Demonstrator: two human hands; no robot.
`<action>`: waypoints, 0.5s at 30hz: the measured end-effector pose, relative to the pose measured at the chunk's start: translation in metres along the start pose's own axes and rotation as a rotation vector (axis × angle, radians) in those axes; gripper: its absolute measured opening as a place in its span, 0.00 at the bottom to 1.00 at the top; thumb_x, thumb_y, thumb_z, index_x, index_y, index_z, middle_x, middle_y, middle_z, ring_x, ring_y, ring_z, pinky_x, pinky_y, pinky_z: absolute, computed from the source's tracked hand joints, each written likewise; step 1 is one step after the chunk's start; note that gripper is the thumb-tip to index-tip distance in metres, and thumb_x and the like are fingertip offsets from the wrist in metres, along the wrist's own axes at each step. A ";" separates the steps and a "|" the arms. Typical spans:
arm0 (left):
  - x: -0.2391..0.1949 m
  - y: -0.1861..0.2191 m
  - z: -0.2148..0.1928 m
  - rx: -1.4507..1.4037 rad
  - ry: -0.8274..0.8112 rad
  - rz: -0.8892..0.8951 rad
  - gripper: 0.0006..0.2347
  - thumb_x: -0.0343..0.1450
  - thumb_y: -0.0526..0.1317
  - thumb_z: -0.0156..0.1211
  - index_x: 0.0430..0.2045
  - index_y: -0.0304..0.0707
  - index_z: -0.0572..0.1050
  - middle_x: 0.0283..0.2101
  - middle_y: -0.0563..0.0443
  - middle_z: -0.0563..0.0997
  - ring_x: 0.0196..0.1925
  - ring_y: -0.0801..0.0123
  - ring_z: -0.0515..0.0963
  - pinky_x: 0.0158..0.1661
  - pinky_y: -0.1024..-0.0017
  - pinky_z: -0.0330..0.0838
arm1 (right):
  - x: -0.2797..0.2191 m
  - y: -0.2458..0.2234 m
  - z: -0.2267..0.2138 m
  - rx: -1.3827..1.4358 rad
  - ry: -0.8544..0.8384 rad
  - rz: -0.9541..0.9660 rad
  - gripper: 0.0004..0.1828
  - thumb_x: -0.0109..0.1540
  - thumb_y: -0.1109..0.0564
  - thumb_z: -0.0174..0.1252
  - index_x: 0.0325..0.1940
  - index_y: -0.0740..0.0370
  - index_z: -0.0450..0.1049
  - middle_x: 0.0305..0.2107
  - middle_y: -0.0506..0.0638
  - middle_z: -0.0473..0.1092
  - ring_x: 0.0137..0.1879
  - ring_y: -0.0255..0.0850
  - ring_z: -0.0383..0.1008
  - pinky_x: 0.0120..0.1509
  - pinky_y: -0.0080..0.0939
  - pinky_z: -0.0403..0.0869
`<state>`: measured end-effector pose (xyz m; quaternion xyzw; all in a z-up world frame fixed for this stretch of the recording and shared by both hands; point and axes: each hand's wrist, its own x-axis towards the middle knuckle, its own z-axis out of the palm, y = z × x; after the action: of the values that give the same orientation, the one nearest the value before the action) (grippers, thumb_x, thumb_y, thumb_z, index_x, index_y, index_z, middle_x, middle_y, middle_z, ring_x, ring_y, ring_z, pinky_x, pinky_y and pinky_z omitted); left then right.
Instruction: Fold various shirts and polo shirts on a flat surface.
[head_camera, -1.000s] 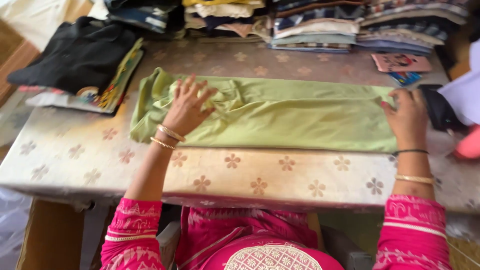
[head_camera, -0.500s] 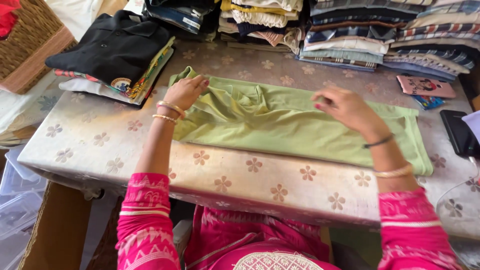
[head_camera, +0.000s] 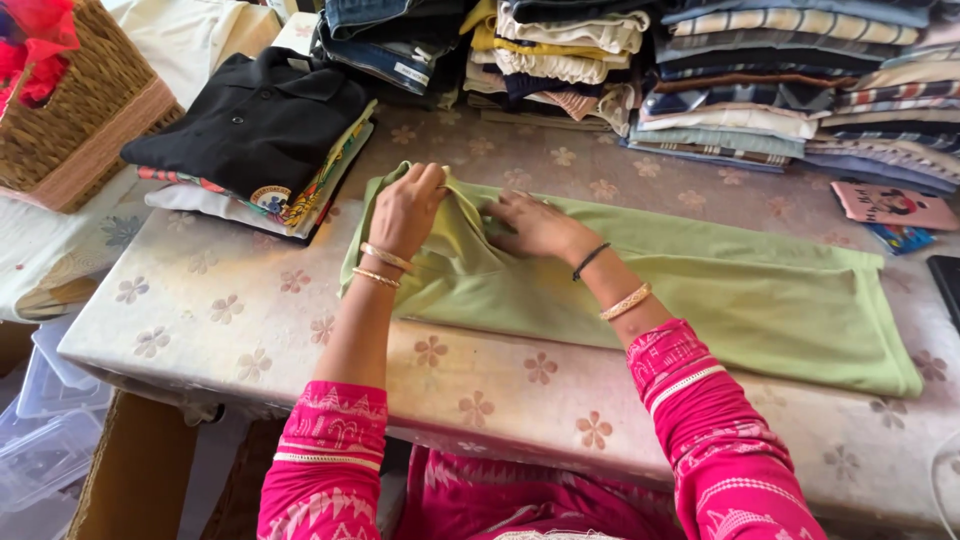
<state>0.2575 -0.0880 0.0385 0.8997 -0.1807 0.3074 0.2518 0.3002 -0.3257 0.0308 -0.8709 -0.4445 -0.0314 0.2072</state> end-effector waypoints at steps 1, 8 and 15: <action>0.001 0.004 -0.002 0.002 -0.002 -0.003 0.06 0.72 0.37 0.63 0.37 0.37 0.72 0.37 0.44 0.78 0.36 0.50 0.80 0.36 0.58 0.74 | 0.000 -0.006 -0.006 0.003 -0.001 -0.001 0.23 0.58 0.50 0.62 0.55 0.62 0.74 0.43 0.62 0.70 0.52 0.61 0.71 0.52 0.56 0.70; 0.005 0.013 -0.007 -0.185 0.022 0.014 0.07 0.76 0.39 0.58 0.42 0.36 0.71 0.44 0.43 0.78 0.39 0.50 0.81 0.39 0.60 0.74 | -0.011 0.054 -0.004 0.277 0.139 0.171 0.14 0.66 0.48 0.58 0.43 0.62 0.75 0.35 0.55 0.75 0.42 0.49 0.75 0.48 0.47 0.74; -0.005 -0.004 0.009 -0.039 -0.087 -0.179 0.07 0.77 0.37 0.56 0.46 0.38 0.73 0.42 0.40 0.77 0.45 0.47 0.78 0.44 0.55 0.72 | -0.017 0.080 0.005 0.388 0.267 0.339 0.14 0.69 0.46 0.56 0.46 0.60 0.72 0.37 0.49 0.78 0.44 0.41 0.79 0.46 0.45 0.75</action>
<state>0.2599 -0.0894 0.0282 0.9196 -0.1164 0.2410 0.2876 0.3522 -0.3783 -0.0049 -0.8652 -0.2588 -0.0252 0.4288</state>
